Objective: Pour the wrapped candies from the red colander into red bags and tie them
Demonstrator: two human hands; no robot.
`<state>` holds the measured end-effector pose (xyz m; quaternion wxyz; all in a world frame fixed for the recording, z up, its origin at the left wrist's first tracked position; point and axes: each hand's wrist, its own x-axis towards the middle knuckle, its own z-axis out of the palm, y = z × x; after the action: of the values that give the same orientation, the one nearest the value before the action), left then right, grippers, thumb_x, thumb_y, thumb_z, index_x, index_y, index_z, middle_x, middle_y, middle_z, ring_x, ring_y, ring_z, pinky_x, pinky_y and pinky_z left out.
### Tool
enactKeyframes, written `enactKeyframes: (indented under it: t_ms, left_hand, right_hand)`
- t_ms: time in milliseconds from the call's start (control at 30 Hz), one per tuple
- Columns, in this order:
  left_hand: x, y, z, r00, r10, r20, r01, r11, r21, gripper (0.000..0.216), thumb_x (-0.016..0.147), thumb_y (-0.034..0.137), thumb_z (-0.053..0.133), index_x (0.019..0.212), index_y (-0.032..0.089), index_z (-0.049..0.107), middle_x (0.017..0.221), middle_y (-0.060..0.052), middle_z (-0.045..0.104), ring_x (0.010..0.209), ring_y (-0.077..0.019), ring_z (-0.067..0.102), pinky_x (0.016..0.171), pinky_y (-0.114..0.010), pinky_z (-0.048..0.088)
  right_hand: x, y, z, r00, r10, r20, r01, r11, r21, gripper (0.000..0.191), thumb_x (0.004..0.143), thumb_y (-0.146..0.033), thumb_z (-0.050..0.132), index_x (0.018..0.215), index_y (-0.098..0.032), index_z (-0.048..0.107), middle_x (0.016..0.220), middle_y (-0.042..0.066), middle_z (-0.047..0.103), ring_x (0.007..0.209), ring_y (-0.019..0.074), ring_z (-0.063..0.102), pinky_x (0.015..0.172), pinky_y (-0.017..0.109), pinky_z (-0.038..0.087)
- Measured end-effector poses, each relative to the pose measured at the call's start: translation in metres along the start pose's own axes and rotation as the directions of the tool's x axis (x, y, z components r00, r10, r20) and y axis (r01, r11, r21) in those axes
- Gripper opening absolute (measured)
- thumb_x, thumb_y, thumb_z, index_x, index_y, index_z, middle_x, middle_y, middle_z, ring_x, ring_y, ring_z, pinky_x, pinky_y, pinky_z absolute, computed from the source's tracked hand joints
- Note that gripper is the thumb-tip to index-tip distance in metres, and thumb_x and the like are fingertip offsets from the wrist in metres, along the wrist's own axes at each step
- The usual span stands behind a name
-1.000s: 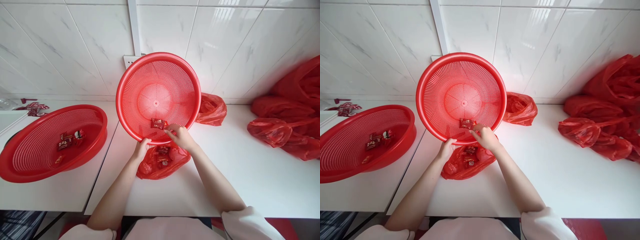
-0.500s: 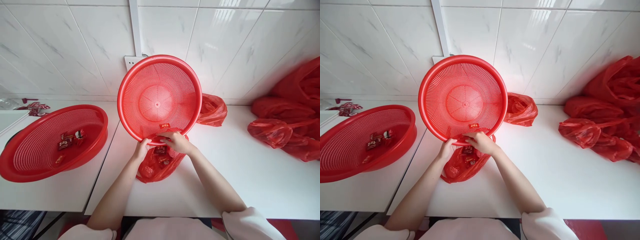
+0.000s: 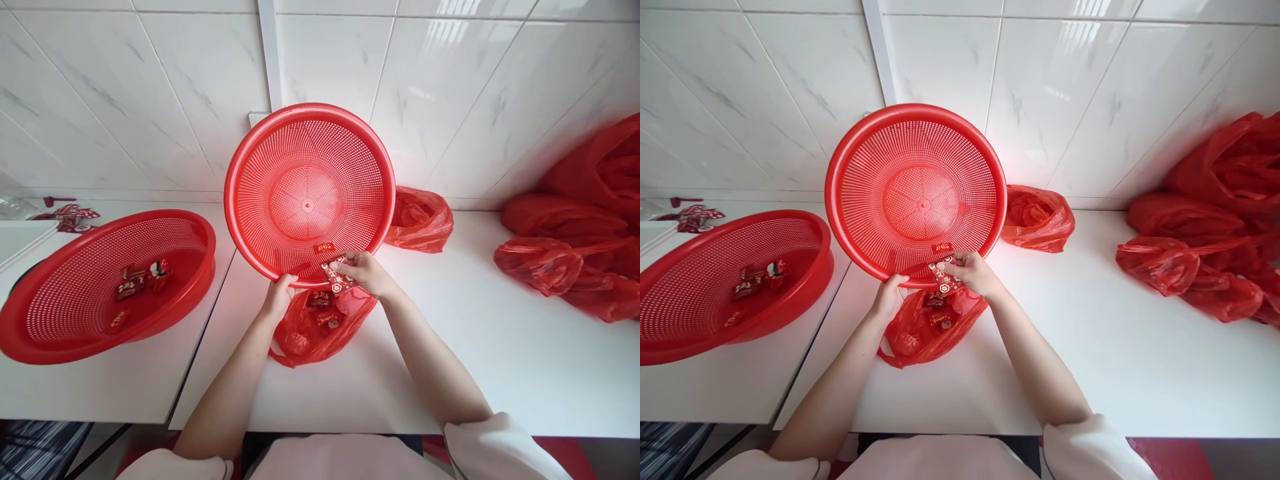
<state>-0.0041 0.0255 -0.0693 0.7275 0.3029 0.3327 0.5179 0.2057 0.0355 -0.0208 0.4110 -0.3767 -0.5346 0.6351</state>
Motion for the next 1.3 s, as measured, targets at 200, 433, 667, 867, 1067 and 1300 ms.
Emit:
enactKeyframes:
  t_ms: [200, 433, 667, 867, 1067, 1300]
  left_hand:
    - [-0.001, -0.001, 0.003, 0.999, -0.047, 0.001, 0.047, 0.999, 0.020, 0.033, 0.074, 0.021, 0.056, 0.103, 0.010, 0.067, 0.108, -0.014, 0.070, 0.110, -0.0320, 0.062, 0.094, -0.049, 0.050]
    - [0.001, -0.006, -0.002, 1.000, 0.002, -0.013, -0.001, 0.999, 0.050, 0.031, 0.072, 0.021, 0.060, 0.101, 0.012, 0.067, 0.108, -0.013, 0.070, 0.109, -0.0305, 0.063, 0.095, -0.049, 0.049]
    - [0.001, -0.007, -0.003, 1.000, -0.003, -0.011, 0.003, 0.998, 0.065, 0.034, 0.073, 0.020, 0.060, 0.105, 0.013, 0.066, 0.107, -0.011, 0.070, 0.111, -0.0298, 0.062, 0.095, -0.048, 0.049]
    - [0.001, -0.007, -0.003, 1.000, -0.002, -0.016, 0.003, 0.998, 0.068, 0.029, 0.073, 0.022, 0.060, 0.099, 0.011, 0.067, 0.108, -0.013, 0.069, 0.112, -0.0316, 0.061, 0.095, -0.049, 0.049]
    - [0.001, -0.006, -0.002, 1.000, 0.018, 0.008, -0.019, 0.998, 0.064, 0.033, 0.073, 0.022, 0.060, 0.103, 0.010, 0.067, 0.110, -0.014, 0.069, 0.109, -0.0312, 0.062, 0.095, -0.049, 0.048]
    - [0.002, -0.008, -0.004, 1.000, 0.015, 0.005, -0.015, 0.997, 0.071, 0.032, 0.074, 0.021, 0.057, 0.103, 0.010, 0.065, 0.109, -0.013, 0.069, 0.110, -0.0302, 0.061, 0.096, -0.049, 0.048]
  right_hand:
    - [0.003, 0.004, 0.002, 0.993, -0.001, -0.118, -0.002, 1.000, -0.028, 0.037, 0.076, -0.051, 0.069, 0.067, -0.016, 0.062, 0.050, -0.005, 0.049, 0.041, 0.0061, 0.040, 0.041, 0.021, 0.032]
    - [0.007, 0.005, 0.007, 0.972, -0.127, -0.196, 0.110, 0.989, -0.099, 0.038, 0.080, -0.055, 0.062, 0.073, -0.018, 0.058, 0.056, -0.004, 0.052, 0.045, 0.0064, 0.041, 0.043, 0.021, 0.032]
    - [0.004, 0.004, 0.009, 0.969, -0.151, -0.196, 0.145, 0.989, -0.041, 0.047, 0.076, -0.050, 0.069, 0.107, -0.025, 0.045, 0.055, -0.007, 0.060, 0.038, 0.0075, 0.042, 0.040, 0.019, 0.031]
    - [0.005, 0.002, 0.012, 0.930, -0.200, -0.308, 0.206, 0.978, -0.012, 0.039, 0.075, -0.046, 0.071, 0.099, -0.022, 0.053, 0.052, -0.008, 0.056, 0.039, 0.0065, 0.044, 0.040, 0.019, 0.033]
    - [0.010, 0.004, 0.002, 0.958, -0.007, -0.285, 0.114, 0.926, 0.359, 0.035, 0.066, -0.039, 0.080, 0.089, -0.019, 0.063, 0.083, 0.001, 0.068, 0.071, 0.0112, 0.064, 0.069, 0.025, 0.054]
    - [0.012, 0.007, -0.001, 0.952, 0.030, -0.305, 0.083, 0.933, 0.351, 0.040, 0.055, -0.028, 0.087, 0.089, -0.021, 0.067, 0.080, -0.002, 0.070, 0.070, 0.0100, 0.063, 0.064, 0.021, 0.051]
